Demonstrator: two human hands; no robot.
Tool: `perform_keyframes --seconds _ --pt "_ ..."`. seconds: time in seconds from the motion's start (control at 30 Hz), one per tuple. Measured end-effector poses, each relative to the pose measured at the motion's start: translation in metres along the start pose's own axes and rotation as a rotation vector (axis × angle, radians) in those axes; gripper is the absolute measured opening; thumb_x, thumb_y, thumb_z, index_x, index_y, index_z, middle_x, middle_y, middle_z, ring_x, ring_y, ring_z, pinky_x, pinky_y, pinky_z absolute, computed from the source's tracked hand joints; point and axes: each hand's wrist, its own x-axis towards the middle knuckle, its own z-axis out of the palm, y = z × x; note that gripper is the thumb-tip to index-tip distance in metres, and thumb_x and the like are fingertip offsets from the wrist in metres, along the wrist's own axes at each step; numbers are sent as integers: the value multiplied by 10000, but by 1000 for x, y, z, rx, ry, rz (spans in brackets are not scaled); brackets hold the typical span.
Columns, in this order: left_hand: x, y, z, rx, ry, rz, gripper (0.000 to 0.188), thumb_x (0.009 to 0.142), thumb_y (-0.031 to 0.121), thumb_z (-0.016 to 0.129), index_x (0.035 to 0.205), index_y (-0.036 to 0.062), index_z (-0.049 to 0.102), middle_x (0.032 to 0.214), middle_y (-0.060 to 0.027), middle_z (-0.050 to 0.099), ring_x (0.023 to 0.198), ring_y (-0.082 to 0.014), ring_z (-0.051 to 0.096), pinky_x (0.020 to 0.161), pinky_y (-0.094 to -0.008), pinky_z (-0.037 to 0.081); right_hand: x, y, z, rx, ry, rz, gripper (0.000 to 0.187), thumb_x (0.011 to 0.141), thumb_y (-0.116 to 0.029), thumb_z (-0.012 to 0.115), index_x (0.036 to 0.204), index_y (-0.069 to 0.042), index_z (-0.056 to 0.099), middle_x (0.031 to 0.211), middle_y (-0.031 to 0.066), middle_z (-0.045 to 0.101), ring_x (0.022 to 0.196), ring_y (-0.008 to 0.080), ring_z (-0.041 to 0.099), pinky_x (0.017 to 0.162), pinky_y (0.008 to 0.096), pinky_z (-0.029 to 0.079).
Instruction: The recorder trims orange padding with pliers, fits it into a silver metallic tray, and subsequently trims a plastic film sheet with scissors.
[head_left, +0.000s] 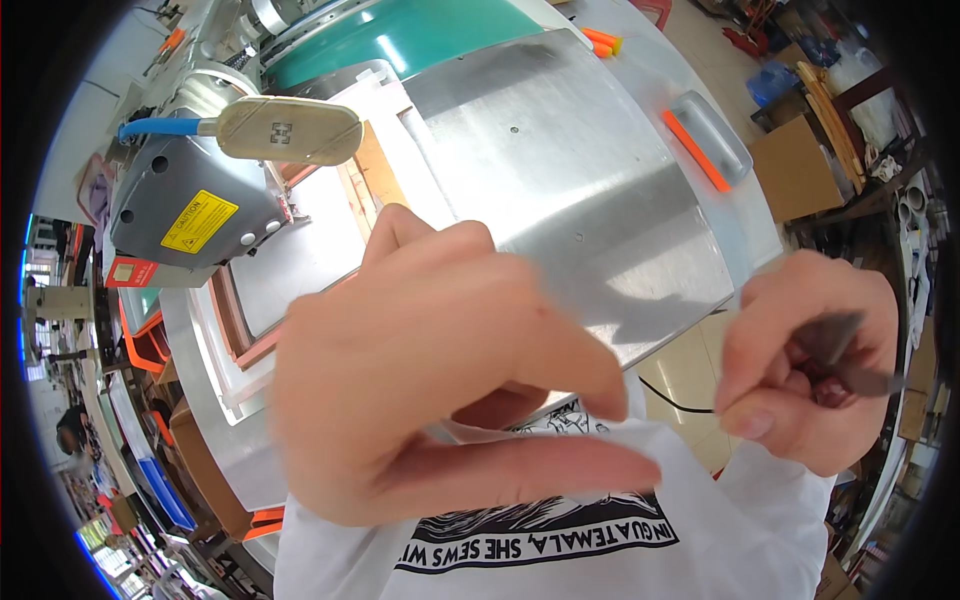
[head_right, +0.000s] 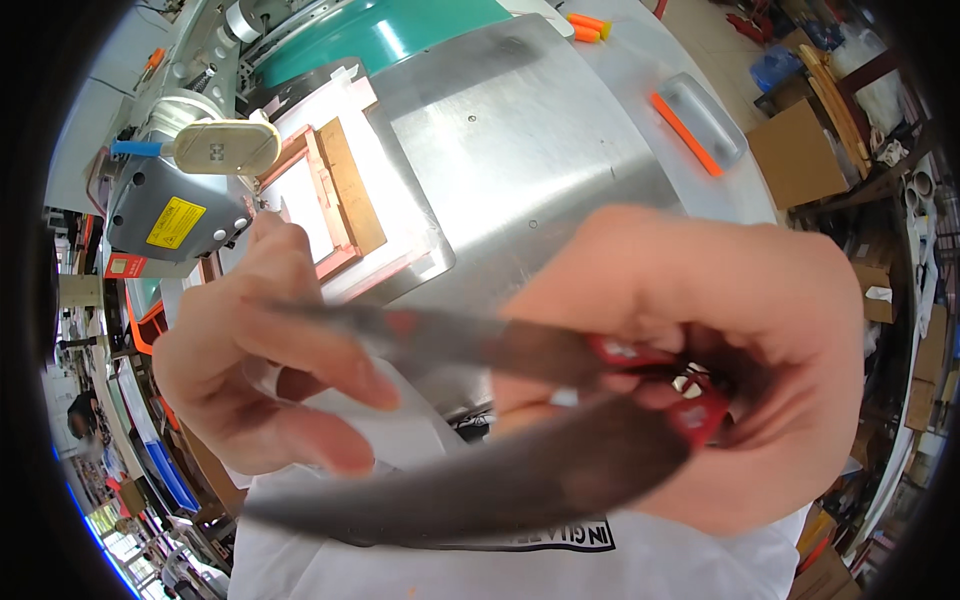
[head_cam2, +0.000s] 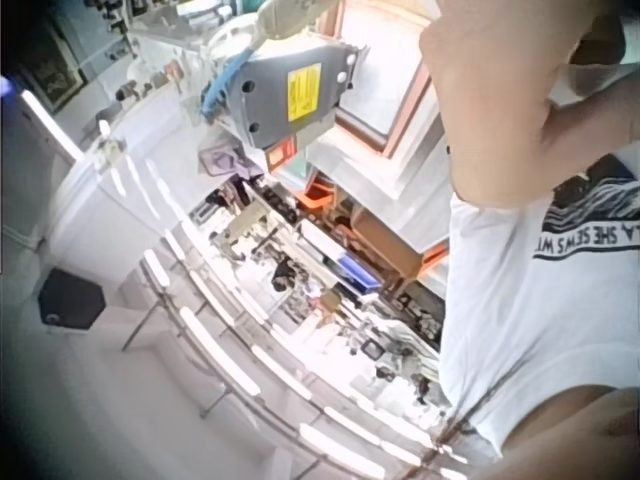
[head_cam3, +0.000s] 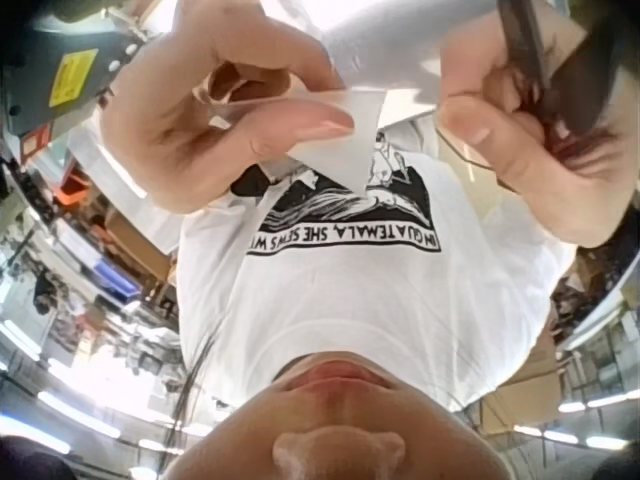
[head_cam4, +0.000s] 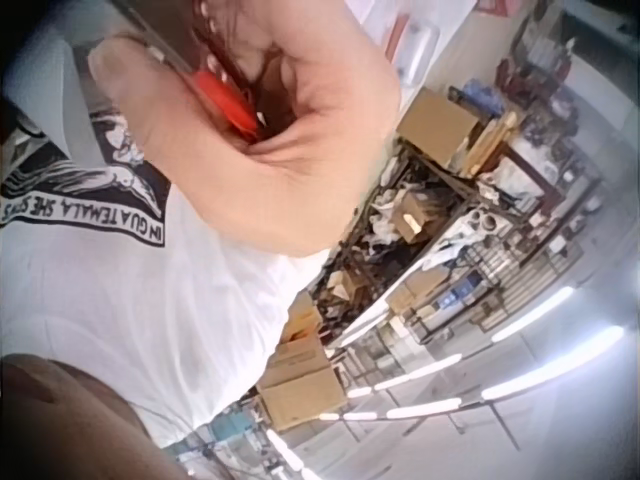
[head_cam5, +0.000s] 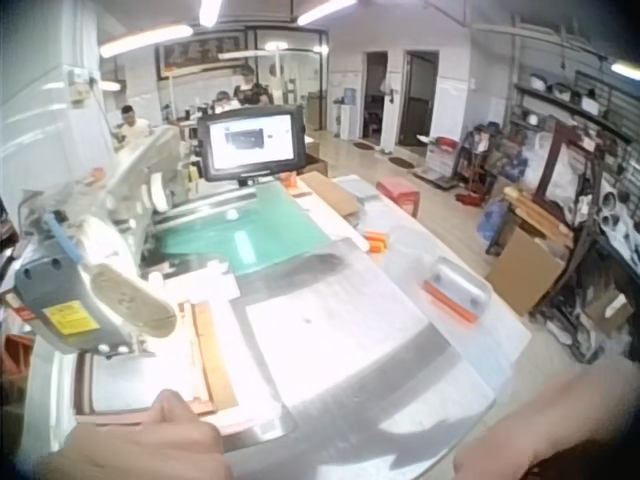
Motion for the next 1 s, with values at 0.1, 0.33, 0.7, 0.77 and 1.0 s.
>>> perform_keyframes --seconds 0.1,0.33,0.7,0.77,1.0 --pt "-1 -3 1 -117 27 -2 418 607 382 834 745 40 638 567 40 533 502 -50 351 509 -216 232 3 -7 3 -38 -110 58 254 653 13 763 865 45 627 526 12 501 426 38 397 405 208 255" --pt "-6 4 12 -203 110 -139 432 513 354 885 729 41 680 576 29 558 527 -59 390 532 -227 237 -1 11 17 -209 -83 -128 138 631 -5 765 726 34 673 534 79 557 389 87 426 388 219 251" --pt "-5 -1 8 -199 118 54 277 509 114 865 747 67 732 510 47 511 447 -82 320 567 -292 174 -6 4 -5 -159 -229 0 470 740 -279 765 1030 68 636 579 66 561 425 63 465 396 211 282" --pt "-4 -1 8 -197 110 73 287 498 110 865 750 69 734 500 51 499 440 -79 312 566 -290 172 -5 0 -13 -296 -271 -63 590 745 -392 728 1093 70 615 579 63 556 428 64 473 398 215 293" --pt "-5 1 6 -109 82 96 282 454 101 865 686 73 707 512 45 516 439 -80 330 571 -297 178 -3 -19 -22 -488 -368 -59 517 710 -317 779 1058 45 656 569 58 560 402 57 486 375 193 321"
